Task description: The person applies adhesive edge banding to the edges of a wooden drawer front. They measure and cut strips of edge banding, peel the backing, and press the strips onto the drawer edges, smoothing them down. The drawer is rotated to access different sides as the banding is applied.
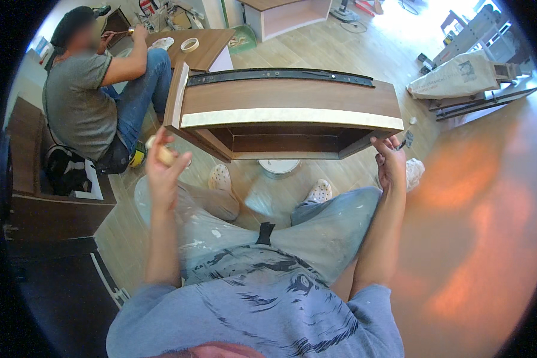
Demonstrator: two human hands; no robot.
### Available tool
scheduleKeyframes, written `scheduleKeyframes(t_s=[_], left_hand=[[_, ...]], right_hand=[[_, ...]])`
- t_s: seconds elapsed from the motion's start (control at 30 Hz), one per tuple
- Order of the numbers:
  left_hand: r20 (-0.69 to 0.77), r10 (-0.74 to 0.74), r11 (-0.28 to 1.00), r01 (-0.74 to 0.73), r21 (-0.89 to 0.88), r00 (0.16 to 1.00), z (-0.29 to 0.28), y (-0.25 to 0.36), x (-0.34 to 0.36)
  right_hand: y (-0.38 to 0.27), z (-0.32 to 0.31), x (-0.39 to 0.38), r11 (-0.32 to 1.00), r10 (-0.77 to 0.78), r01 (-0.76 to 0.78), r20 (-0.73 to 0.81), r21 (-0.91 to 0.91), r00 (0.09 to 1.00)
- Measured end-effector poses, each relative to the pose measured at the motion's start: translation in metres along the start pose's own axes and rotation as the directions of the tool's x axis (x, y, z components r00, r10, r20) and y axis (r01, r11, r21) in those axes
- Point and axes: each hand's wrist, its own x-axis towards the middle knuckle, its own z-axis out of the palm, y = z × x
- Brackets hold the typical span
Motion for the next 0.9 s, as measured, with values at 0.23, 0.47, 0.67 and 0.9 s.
scheduleKeyframes(t_s=[0.23,0.47,0.67,0.9], left_hand=[[0.064,-0.005,0.88,-0.026,0.474,0.998,0.031,-0.027,0.021],[0.043,0.135,0.928,-0.142,0.345,0.99,0.05,-0.062,0.037],[-0.039,0.215,0.87,-0.173,0.462,0.976,0.058,-0.082,0.037],[0.009,0.34,0.792,-0.291,0.537,0.94,0.048,-0.067,0.064]], right_hand=[[0.01,-0.013,0.02,0.929,-0.061,0.1,0.12,-0.356,0.991],[0.03,0.002,0.04,0.747,-0.311,0.349,0.166,-0.566,0.936],[0.032,0.0,0.047,0.5,-0.534,0.512,0.217,-0.698,0.817],[0.013,0.017,0.046,0.69,-0.411,0.405,0.137,-0.6,0.902]])
